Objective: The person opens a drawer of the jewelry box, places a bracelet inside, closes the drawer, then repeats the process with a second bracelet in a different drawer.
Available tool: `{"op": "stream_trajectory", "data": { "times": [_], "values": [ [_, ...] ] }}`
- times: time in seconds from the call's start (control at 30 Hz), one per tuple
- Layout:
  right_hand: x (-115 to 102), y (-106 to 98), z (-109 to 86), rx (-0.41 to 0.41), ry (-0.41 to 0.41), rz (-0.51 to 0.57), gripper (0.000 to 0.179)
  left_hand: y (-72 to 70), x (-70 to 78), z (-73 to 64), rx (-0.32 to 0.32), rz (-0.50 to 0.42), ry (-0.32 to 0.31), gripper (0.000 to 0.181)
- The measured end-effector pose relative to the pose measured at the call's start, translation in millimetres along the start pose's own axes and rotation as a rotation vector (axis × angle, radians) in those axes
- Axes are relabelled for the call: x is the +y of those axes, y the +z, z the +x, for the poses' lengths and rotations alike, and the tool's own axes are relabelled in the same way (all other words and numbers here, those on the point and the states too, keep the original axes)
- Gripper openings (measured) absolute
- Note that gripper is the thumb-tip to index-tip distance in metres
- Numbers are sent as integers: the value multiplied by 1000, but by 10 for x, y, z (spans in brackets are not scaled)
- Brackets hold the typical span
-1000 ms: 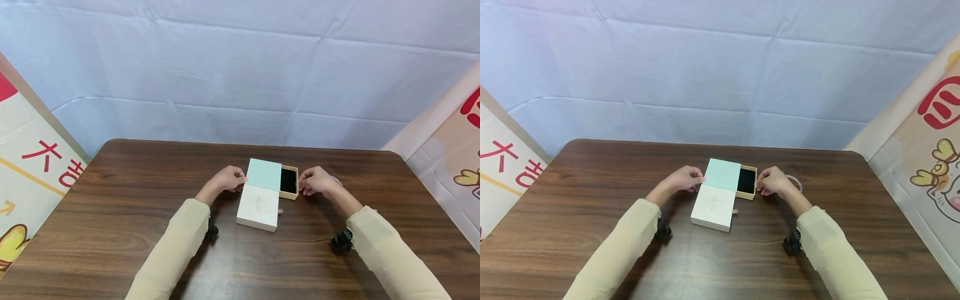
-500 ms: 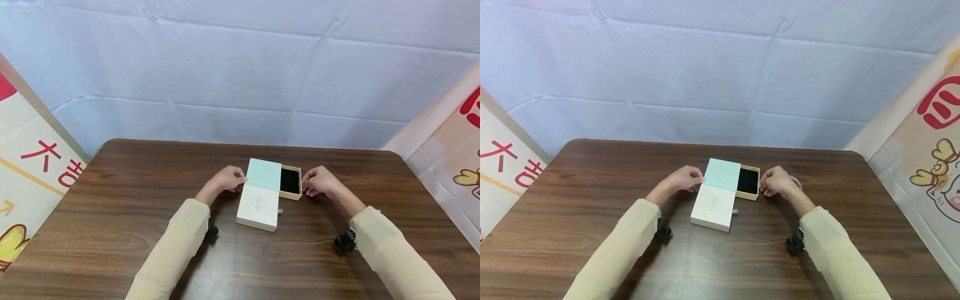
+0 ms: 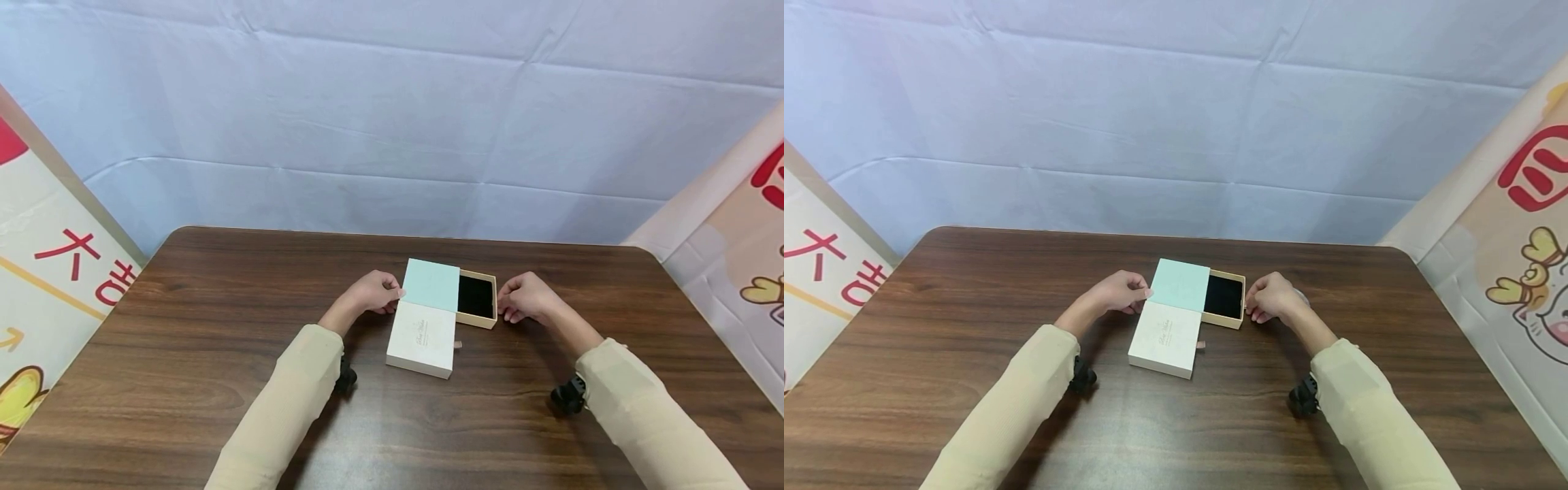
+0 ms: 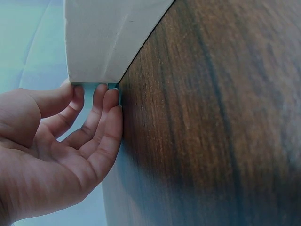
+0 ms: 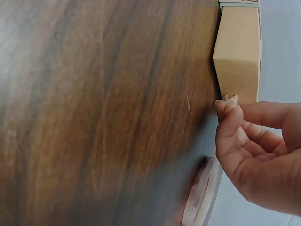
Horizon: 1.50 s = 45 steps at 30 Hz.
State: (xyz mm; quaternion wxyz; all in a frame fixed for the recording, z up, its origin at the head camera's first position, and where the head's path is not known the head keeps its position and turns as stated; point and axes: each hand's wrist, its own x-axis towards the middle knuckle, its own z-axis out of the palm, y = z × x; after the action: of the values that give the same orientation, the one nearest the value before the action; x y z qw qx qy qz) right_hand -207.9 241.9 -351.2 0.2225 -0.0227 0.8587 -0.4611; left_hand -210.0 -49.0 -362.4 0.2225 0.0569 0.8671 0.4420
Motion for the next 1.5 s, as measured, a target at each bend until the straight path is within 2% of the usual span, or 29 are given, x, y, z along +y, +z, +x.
{"op": "stream_trajectory", "data": {
  "times": [0.93, 1.5],
  "values": [
    [58, -80, -38, 3, 25, 30, 9, -1, 5, -3, -2, 5, 0, 18],
    [112, -133, -77, 38, 39, -13, 11, 0, -2, -2, -8, 3, 0, 18]
  ]
}}
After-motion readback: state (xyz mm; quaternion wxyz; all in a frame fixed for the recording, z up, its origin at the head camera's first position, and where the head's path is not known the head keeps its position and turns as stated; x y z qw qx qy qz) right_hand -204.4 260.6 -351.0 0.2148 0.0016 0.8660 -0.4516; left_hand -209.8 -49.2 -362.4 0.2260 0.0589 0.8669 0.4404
